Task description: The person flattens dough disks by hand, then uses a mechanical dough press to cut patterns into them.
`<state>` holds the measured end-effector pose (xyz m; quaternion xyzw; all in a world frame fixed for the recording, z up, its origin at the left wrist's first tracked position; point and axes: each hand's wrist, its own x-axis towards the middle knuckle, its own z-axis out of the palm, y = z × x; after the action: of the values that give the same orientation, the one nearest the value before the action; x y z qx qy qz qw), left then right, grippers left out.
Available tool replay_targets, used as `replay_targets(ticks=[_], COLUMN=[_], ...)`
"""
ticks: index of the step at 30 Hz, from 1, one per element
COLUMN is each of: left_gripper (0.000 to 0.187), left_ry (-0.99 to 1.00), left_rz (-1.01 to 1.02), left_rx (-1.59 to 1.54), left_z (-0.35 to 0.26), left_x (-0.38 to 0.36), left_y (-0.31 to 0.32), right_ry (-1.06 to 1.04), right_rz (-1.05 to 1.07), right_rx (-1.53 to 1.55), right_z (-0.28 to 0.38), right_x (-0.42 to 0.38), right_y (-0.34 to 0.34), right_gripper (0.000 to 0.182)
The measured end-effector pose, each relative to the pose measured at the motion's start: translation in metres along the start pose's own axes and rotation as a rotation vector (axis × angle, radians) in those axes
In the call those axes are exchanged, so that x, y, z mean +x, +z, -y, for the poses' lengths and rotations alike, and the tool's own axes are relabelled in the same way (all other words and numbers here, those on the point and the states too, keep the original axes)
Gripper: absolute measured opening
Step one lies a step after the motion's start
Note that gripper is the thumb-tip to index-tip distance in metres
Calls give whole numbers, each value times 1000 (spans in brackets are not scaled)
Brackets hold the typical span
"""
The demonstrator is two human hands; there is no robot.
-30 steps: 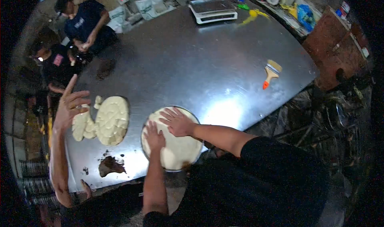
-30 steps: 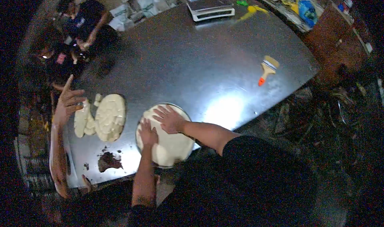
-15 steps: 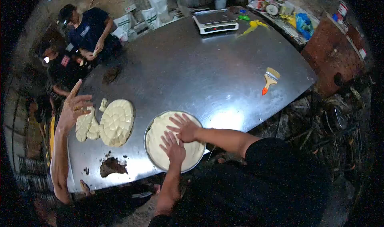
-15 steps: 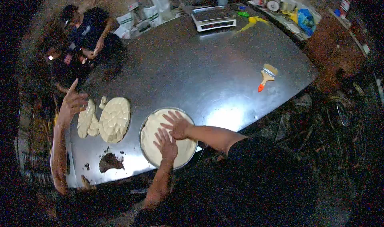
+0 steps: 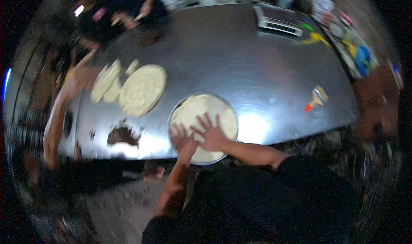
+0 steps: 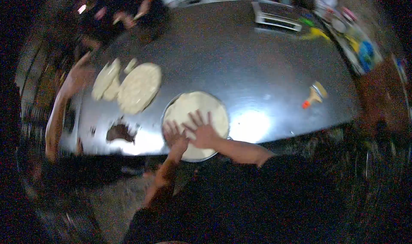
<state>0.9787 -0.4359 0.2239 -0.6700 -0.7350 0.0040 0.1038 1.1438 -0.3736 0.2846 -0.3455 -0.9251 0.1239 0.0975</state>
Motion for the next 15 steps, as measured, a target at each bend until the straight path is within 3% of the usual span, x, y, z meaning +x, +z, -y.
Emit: replay_targets(ticks=[1, 2, 3, 4, 5, 6, 7, 8, 9, 15], left_gripper=[53, 51, 43, 41, 39, 56, 67, 63, 63, 62], left_ry=[-132, -135, -87, -173, -255, -288, -82, -38, -93, -170], left_rz=[-77, 174, 412, 330, 243, -99, -2, 4, 26, 62], left_rx=[161, -235, -244, -257, -277, -438, -336, -351, -344, -368], left_z=[-6, -13, -15, -27, -39, -50, -59, -61, -60, -60], left_x=[5, 11, 23, 25, 28, 21, 9, 4, 7, 15], left_y=[5, -59, -30, -74, -119, -48, -44, -57, -60, -66], right_ry=[-16, -61, -32, -14, 8, 289, 130, -188, -218, -104], right_rz=[26, 67, 195, 298, 372, 366, -48, -185, -64, -2], right_rx=[-14, -69, 64, 56, 386, 694, 503, 164, -23, -109], right_z=[0, -6, -8, -9, -37, -56, -68, -75, -82, -74], right_x=[1, 3, 8, 17, 33, 45, 42, 41, 35, 37], right_y=[-3, 7, -6, -22, -28, -40, -28, -39, -30, -19], right_gripper=[67, 70, 69, 63, 54, 42, 40, 47, 56, 60])
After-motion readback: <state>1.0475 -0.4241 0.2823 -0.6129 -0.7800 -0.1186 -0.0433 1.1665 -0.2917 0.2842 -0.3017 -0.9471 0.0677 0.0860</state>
